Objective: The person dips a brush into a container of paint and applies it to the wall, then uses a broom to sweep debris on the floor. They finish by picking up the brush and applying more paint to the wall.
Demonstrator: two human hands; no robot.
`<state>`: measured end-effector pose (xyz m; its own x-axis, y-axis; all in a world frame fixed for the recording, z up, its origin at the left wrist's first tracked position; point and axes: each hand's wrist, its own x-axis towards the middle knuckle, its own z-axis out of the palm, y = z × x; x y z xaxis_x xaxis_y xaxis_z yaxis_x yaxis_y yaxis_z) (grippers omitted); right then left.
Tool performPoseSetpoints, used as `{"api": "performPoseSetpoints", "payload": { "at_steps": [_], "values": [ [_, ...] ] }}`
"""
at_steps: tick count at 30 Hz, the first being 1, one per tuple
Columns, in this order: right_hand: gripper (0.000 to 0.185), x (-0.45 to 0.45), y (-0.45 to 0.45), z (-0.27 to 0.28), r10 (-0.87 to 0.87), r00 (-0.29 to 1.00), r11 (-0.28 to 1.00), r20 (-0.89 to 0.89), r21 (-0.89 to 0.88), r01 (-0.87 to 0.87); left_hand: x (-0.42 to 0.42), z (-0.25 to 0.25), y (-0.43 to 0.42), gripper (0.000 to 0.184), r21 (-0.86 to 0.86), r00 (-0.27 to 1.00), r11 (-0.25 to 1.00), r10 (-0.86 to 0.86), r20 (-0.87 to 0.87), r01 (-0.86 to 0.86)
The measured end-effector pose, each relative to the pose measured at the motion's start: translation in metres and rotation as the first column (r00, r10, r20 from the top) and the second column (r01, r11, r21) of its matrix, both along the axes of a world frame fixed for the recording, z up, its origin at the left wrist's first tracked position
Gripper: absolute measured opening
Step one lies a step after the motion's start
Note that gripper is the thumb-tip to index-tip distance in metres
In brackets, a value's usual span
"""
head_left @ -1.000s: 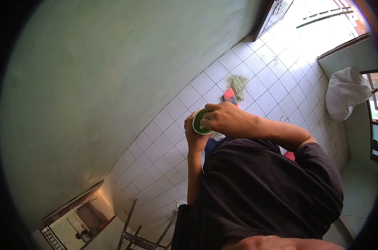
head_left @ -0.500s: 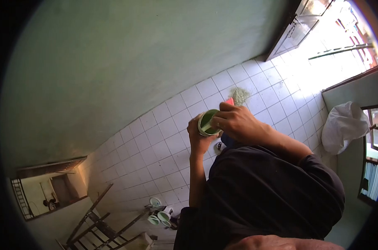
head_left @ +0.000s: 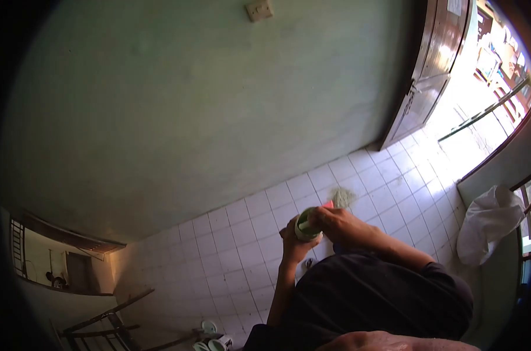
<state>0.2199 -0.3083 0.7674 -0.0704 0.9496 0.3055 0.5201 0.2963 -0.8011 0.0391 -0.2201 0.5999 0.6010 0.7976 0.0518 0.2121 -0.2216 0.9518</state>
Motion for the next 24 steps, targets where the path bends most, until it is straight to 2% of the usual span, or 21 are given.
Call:
{"api": "performPoseSetpoints", "payload": {
  "at_steps": [1, 4, 5, 6, 9, 11, 14, 15, 16, 18, 19, 20, 22, 24],
  "values": [
    [0.013, 0.008, -0.001, 0.0, -0.003, 0.999, 0.999, 0.045, -0.053, 0.005, 0.007, 0.0, 0.002, 0.081, 0.009, 1.0, 1.0, -0.023, 0.012, 0.022],
    [0.019, 0.034, 0.0, -0.005, -0.007, 0.997, 0.998, 0.074, 0.07, 0.001, 0.035, -0.001, 0.007, 0.082, 0.12, 0.996, 0.99, -0.074, -0.04, 0.078],
    [0.024, 0.045, -0.006, -0.003, -0.049, 0.997, 0.998, 0.064, 0.038, 0.046, 0.046, -0.006, 0.01, 0.083, 0.095, 0.995, 0.991, -0.096, -0.01, 0.097],
    [0.023, 0.057, -0.008, -0.006, -0.071, 0.993, 0.997, 0.096, 0.021, 0.069, 0.061, 0.006, 0.01, 0.084, 0.127, 0.991, 0.984, -0.12, -0.061, 0.127],
    [0.02, 0.099, -0.02, -0.007, -0.142, 0.987, 0.99, 0.075, 0.011, 0.142, 0.105, 0.002, 0.011, 0.085, 0.151, 0.984, 0.975, -0.148, -0.094, 0.161],
    [0.017, 0.132, -0.026, -0.019, -0.242, 0.942, 0.957, 0.233, 0.217, 0.192, 0.138, -0.01, 0.014, 0.083, 0.107, 0.982, 0.977, -0.182, -0.041, 0.185],
    [0.016, 0.172, -0.038, -0.034, -0.318, 0.924, 0.943, 0.211, 0.172, 0.285, 0.19, 0.004, 0.012, 0.08, 0.034, 0.968, 0.967, -0.25, -0.031, 0.251],
    [0.016, 0.184, -0.04, -0.038, -0.305, 0.93, 0.946, 0.208, 0.177, 0.271, 0.206, 0.001, 0.009, 0.064, 0.076, 0.97, 0.97, -0.237, 0.049, 0.233],
    [0.015, 0.195, -0.041, -0.039, -0.307, 0.935, 0.945, 0.179, 0.175, 0.277, 0.222, -0.006, 0.012, 0.066, 0.191, 0.967, 0.951, -0.253, 0.028, 0.243],
    [0.014, 0.218, -0.046, -0.04, -0.321, 0.933, 0.944, 0.165, 0.135, 0.301, 0.245, -0.009, 0.01, 0.079, 0.015, 0.957, 0.957, -0.289, -0.006, 0.289],
    [0.014, 0.228, -0.047, -0.038, -0.353, 0.916, 0.933, 0.188, 0.147, 0.329, 0.254, -0.009, 0.009, 0.081, 0.118, 0.958, 0.953, -0.269, -0.101, 0.28],
    [0.014, 0.24, -0.047, -0.04, -0.353, 0.915, 0.932, 0.195, 0.159, 0.326, 0.265, -0.008, 0.008, 0.081, 0.129, 0.959, 0.952, -0.267, -0.094, 0.277],
    [0.014, 0.262, -0.046, -0.04, -0.31, 0.948, 0.946, 0.074, 0.128, 0.299, 0.283, 0.003, 0.006, 0.08, 0.117, 0.957, 0.95, -0.282, -0.073, 0.289],
    [0.011, 0.274, -0.041, -0.037, -0.328, 0.944, 0.938, 0.05, 0.135, 0.319, 0.292, 0.006, 0.006, 0.08, 0.076, 0.955, 0.952, -0.293, -0.042, 0.295]
  ]
}}
